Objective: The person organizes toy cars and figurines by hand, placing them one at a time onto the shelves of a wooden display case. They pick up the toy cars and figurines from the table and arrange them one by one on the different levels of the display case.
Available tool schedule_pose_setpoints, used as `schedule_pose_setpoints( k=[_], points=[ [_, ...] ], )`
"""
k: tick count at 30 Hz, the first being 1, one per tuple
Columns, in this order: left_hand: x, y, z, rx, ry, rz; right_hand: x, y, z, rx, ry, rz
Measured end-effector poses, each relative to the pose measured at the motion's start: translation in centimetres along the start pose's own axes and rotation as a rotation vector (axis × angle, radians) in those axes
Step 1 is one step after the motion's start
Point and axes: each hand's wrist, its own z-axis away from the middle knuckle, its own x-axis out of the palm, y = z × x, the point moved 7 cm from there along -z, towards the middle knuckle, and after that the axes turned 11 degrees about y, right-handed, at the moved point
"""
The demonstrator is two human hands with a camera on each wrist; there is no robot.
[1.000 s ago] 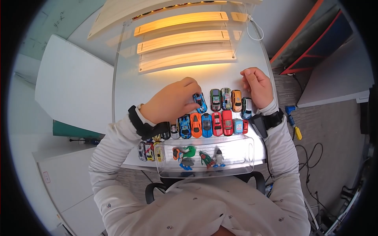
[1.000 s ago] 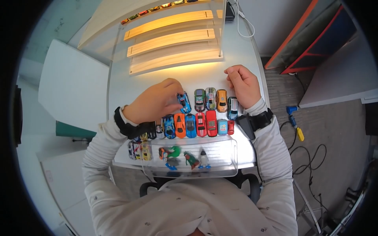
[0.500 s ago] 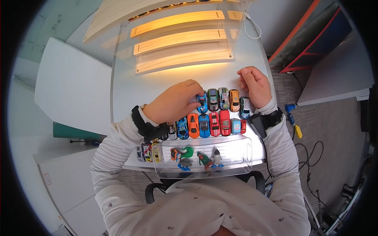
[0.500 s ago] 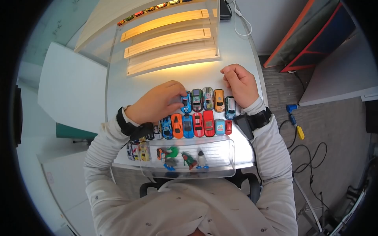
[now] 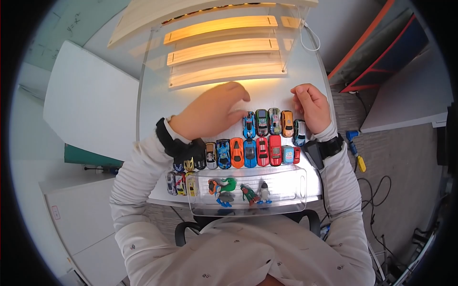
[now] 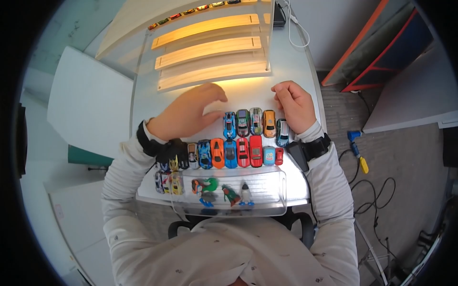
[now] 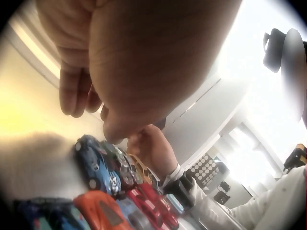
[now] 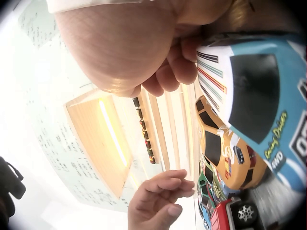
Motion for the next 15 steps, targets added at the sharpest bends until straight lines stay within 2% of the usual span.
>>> schedule_pose_setpoints(
  k=[3,6,9,15],
  points=[
    [-2.1,-0.7,-2.7,0.061,0.121,-0.072,0.0,0.1,-0.1,-0.008,-0.008,-0.004],
    [-4.5,-1.1,-6.4,0.128,0.315,-0.331,0.0,0.2,-0.1,-0.017,-0.015,-0.005],
    [-5.7,-1.9,-10.6,0.368,0.607,-0.635,0.0,0.3,-0.2,-0.012,-0.018,-0.009],
    [-3.9,-8.2,-17.8,0.056,0.302,-0.686,-0.1,0.2,-0.2,-0.006,-0.03,-0.011]
  ],
)
